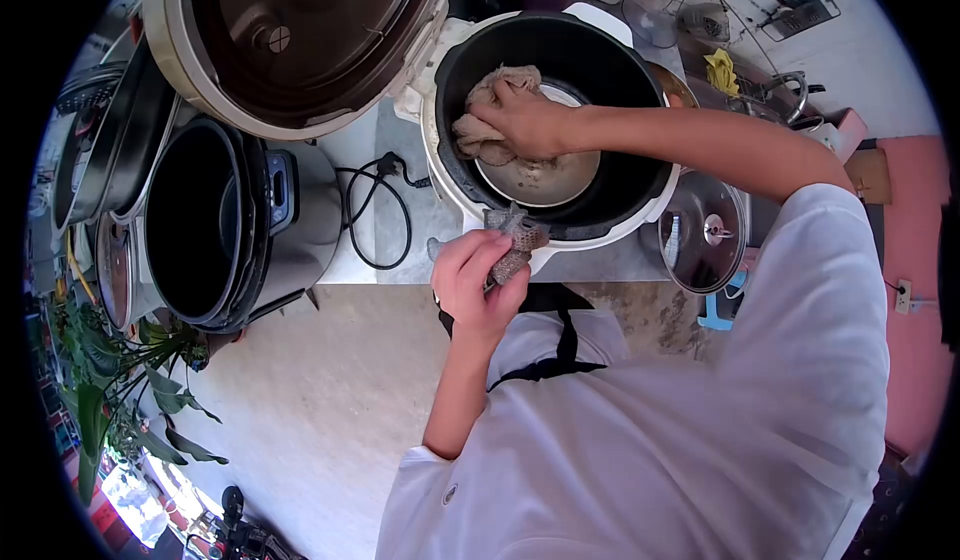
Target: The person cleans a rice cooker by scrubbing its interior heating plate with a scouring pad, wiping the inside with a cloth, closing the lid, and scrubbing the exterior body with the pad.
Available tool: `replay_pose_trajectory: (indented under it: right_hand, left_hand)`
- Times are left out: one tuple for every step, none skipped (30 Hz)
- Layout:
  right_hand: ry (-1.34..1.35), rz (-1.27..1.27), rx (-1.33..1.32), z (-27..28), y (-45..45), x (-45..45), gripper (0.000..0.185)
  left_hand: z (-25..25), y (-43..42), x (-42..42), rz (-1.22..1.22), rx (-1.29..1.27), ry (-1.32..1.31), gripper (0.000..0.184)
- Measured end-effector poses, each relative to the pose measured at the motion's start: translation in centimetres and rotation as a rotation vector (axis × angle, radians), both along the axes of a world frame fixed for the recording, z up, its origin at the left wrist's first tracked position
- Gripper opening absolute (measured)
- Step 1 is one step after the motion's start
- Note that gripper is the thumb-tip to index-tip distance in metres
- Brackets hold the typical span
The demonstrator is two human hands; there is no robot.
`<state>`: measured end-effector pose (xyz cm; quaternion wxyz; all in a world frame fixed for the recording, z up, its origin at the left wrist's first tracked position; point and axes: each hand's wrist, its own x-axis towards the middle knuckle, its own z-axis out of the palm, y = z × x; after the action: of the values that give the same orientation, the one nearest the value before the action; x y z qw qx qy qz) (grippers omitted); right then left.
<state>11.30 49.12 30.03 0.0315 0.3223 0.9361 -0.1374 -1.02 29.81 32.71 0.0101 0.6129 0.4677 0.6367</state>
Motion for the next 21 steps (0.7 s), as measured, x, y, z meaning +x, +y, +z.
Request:
replay_pose_trajectory:
  right_hand:
    - [-0.026, -0.004, -0.076, 1.1, -0.6, 0.0, 0.052]
    - [-0.002, 0.002, -0.09, 1.0, -1.0, 0.2, 0.052]
    - [-0.006, -0.017, -0.085, 1.3, -1.5, 0.2, 0.052]
    - [-0.018, 0.056, -0.115, 1.7, -2.0, 0.2, 0.053]
    - [-0.033, 0.129, -0.149, 1.9, -2.4, 0.5, 0.054]
    - [-0.047, 0.114, -0.158, 2.2, -2.8, 0.9, 0.054]
    - [-0.062, 0.189, -0.242, 2.6, -3.2, 1.2, 0.055]
    - [-0.077, 0.268, -0.325, 3.0, -3.7, 1.5, 0.057]
    - [-0.092, 0.263, -0.332, 3.6, -4.0, 1.6, 0.057]
    - [-0.235, 0.269, -0.354, 4.1, -4.3, 1.6, 0.057]
    - [-0.377, 0.274, -0.374, 4.4, -4.4, 1.6, 0.057]
    - [-0.341, 0.353, -0.29, 4.2, -4.5, 2.5, 0.061]
    - [-0.353, 0.356, -0.29, 4.2, -4.4, 3.2, 0.061]
    - [-0.555, 0.252, -0.342, 4.2, -4.1, 3.7, 0.062]
    - [-0.753, 0.143, -0.388, 4.5, -3.8, 3.8, 0.064]
    - [-0.766, 0.154, -0.382, 4.4, -3.7, 3.9, 0.064]
    - [-0.784, 0.141, -0.277, 3.9, -3.5, 3.9, 0.062]
    - [-0.792, 0.121, -0.183, 3.7, -3.8, 3.5, 0.061]
    - [-0.791, 0.133, -0.191, 3.7, -3.6, 3.3, 0.061]
    - [-0.8, 0.104, -0.143, 3.9, -3.1, 3.2, 0.058]
    - [-0.807, 0.071, -0.101, 3.9, -2.8, 3.1, 0.056]
  left_hand:
    - [-0.4, 0.3, 0.0, -0.018, 0.024, -0.012, 0.042]
    - [-0.4, 0.5, -0.2, -0.048, 0.012, 0.002, 0.042]
    - [-0.4, 0.6, -0.2, -0.079, 0.0, 0.011, 0.042]
    - [-0.4, 1.0, -0.1, -0.096, 0.005, -0.001, 0.042]
    - [-0.5, 1.2, 0.0, -0.109, 0.024, -0.014, 0.042]
    - [-0.6, 1.3, 0.2, -0.119, 0.035, -0.029, 0.042]
    - [-0.7, 1.2, 0.3, -0.132, 0.022, -0.044, 0.042]
    - [-0.7, 1.1, 0.3, -0.112, 0.023, -0.055, 0.042]
    - [-0.7, 1.3, 0.4, -0.083, 0.033, -0.065, 0.042]
    - [-0.6, 1.4, 0.4, -0.069, 0.037, -0.078, 0.041]
    - [-0.5, 1.6, 0.3, -0.068, 0.037, -0.089, 0.041]
    - [-0.5, 1.7, 0.2, -0.085, 0.044, -0.085, 0.039]
    - [-0.5, 1.8, 0.2, -0.1, 0.053, -0.082, 0.037]
    - [-0.6, 1.8, 0.2, -0.09, 0.057, -0.095, 0.037]
    - [-0.8, 1.7, 0.1, -0.109, 0.043, -0.108, 0.035]
    - [-0.9, 1.7, 0.1, -0.124, 0.028, -0.12, 0.033]
    - [-1.0, 1.8, 0.1, -0.106, 0.028, -0.125, 0.033]
    - [-1.0, 1.6, -0.2, -0.147, 0.011, -0.083, 0.036]
    - [-1.0, 1.4, -0.3, -0.189, -0.009, -0.042, 0.038]
    - [-1.0, 1.5, -0.3, -0.178, -0.002, -0.035, 0.039]
    - [-1.0, 1.4, -0.4, -0.171, -0.018, -0.035, 0.039]
